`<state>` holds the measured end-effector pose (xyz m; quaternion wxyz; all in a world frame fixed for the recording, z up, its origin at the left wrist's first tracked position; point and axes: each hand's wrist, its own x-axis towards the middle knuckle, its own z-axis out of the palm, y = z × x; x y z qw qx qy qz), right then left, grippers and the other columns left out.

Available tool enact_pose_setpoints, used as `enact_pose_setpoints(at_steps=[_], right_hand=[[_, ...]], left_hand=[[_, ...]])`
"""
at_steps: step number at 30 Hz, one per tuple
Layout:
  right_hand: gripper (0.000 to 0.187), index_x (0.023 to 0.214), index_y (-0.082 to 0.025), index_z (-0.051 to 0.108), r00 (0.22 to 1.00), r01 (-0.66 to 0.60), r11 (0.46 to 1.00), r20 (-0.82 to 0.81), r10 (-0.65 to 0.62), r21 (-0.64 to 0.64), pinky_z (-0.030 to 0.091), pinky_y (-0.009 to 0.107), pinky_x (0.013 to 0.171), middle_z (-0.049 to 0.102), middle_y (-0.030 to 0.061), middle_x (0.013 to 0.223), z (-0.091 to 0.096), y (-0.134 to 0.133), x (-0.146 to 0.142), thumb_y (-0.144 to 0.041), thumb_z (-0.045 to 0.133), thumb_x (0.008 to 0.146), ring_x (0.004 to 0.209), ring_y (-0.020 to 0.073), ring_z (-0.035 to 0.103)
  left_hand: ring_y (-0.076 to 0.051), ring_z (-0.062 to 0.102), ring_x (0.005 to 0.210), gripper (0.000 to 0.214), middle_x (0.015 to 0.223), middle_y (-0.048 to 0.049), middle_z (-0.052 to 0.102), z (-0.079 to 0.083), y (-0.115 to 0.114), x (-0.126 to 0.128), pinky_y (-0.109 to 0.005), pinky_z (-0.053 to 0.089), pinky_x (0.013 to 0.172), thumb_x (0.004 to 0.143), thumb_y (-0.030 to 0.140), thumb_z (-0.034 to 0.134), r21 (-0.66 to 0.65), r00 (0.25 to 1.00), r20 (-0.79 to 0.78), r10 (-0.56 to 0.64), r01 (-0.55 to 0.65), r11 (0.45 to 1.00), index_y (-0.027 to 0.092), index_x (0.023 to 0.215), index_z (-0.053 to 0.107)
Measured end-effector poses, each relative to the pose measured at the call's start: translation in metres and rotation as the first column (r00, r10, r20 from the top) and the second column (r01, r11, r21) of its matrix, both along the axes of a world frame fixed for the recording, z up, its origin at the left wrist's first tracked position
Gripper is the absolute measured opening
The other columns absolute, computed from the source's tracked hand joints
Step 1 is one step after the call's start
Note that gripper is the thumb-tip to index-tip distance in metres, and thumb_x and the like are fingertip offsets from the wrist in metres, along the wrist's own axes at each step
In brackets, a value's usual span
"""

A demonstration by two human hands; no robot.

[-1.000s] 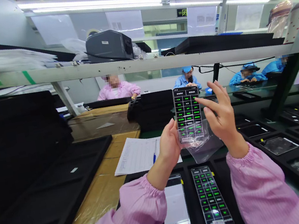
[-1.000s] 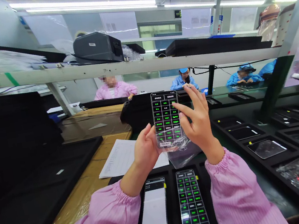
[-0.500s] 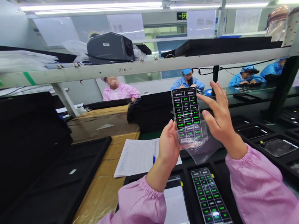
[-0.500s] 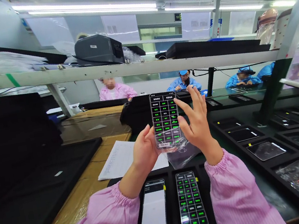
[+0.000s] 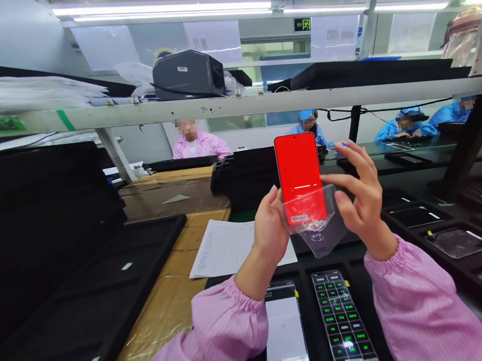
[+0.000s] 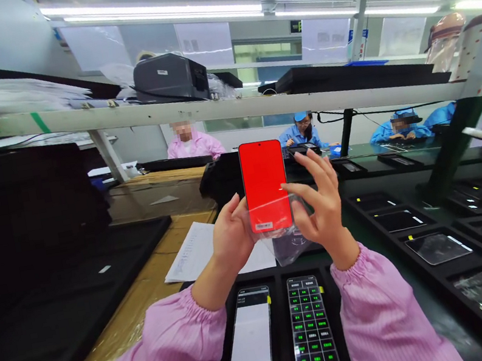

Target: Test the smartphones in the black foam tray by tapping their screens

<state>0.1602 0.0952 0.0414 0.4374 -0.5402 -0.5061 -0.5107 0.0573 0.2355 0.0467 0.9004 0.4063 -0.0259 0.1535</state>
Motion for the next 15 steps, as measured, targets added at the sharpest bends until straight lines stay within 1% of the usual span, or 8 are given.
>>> enact_pose_setpoints(at_steps=[3,6,9,11,13,15], right_hand=[[0.031,0.107,-0.04,0.073,0.989,-0.062,0.996,0.13,0.071,-0.069,0.033,0.06,0.119,0.046,-0.0128,0.155,-0.008,0.006,-0.008,-0.029,0.05,0.089,0.141,0.0336,0.048],[0.032,0.113,-0.044,0.072,0.972,-0.088,0.985,0.202,0.116,-0.145,0.033,0.06,0.12,0.047,-0.013,0.154,-0.018,0.014,-0.014,-0.037,0.055,0.087,0.138,0.0339,0.05],[0.038,0.122,-0.048,0.069,0.976,-0.069,0.971,0.184,0.113,-0.23,0.031,0.061,0.12,0.053,-0.0105,0.15,-0.028,0.023,-0.018,-0.047,0.059,0.085,0.141,0.0359,0.047],[0.042,0.127,-0.048,0.067,0.985,-0.045,0.96,0.147,0.089,-0.277,0.029,0.061,0.122,0.052,-0.0092,0.151,-0.031,0.028,-0.018,-0.051,0.061,0.085,0.144,0.0365,0.042],[0.044,0.129,-0.047,0.066,0.991,-0.024,0.956,0.122,0.062,-0.293,0.026,0.061,0.123,0.049,-0.0089,0.154,-0.033,0.031,-0.018,-0.05,0.062,0.085,0.147,0.0365,0.038],[0.043,0.128,-0.047,0.066,0.992,-0.011,0.96,0.114,0.045,-0.281,0.023,0.062,0.124,0.048,-0.0094,0.155,-0.033,0.033,-0.016,-0.049,0.062,0.085,0.149,0.0365,0.035]], left_hand=[[-0.028,0.074,0.089,0.049,0.107,-0.0139,0.076,0.009,0.005,-0.005,-0.043,0.06,0.081,0.101,0.037,0.033,0.008,0.999,0.027,0.045,-0.045,0.999,0.01,0.13,0.061],[-0.029,0.074,0.091,0.05,0.107,-0.0144,0.076,0.014,0.011,-0.011,-0.044,0.06,0.082,0.101,0.038,0.031,0.021,0.995,0.034,0.095,-0.095,0.995,0.01,0.131,0.06],[-0.03,0.073,0.099,0.051,0.111,-0.0149,0.075,0.016,0.014,-0.015,-0.046,0.059,0.087,0.102,0.038,0.03,0.018,0.991,0.088,0.097,-0.099,0.995,0.01,0.134,0.059],[-0.031,0.072,0.103,0.051,0.113,-0.015,0.075,0.017,0.013,-0.017,-0.046,0.058,0.09,0.102,0.037,0.03,0.018,0.989,0.123,0.085,-0.088,0.996,0.011,0.136,0.058],[-0.031,0.072,0.105,0.051,0.115,-0.0149,0.074,0.017,0.012,-0.018,-0.047,0.058,0.091,0.102,0.038,0.031,0.023,0.988,0.137,0.073,-0.077,0.997,0.012,0.137,0.058],[-0.031,0.072,0.105,0.051,0.115,-0.0147,0.074,0.017,0.011,-0.02,-0.047,0.058,0.091,0.102,0.038,0.032,0.028,0.988,0.138,0.064,-0.069,0.997,0.012,0.137,0.058]])
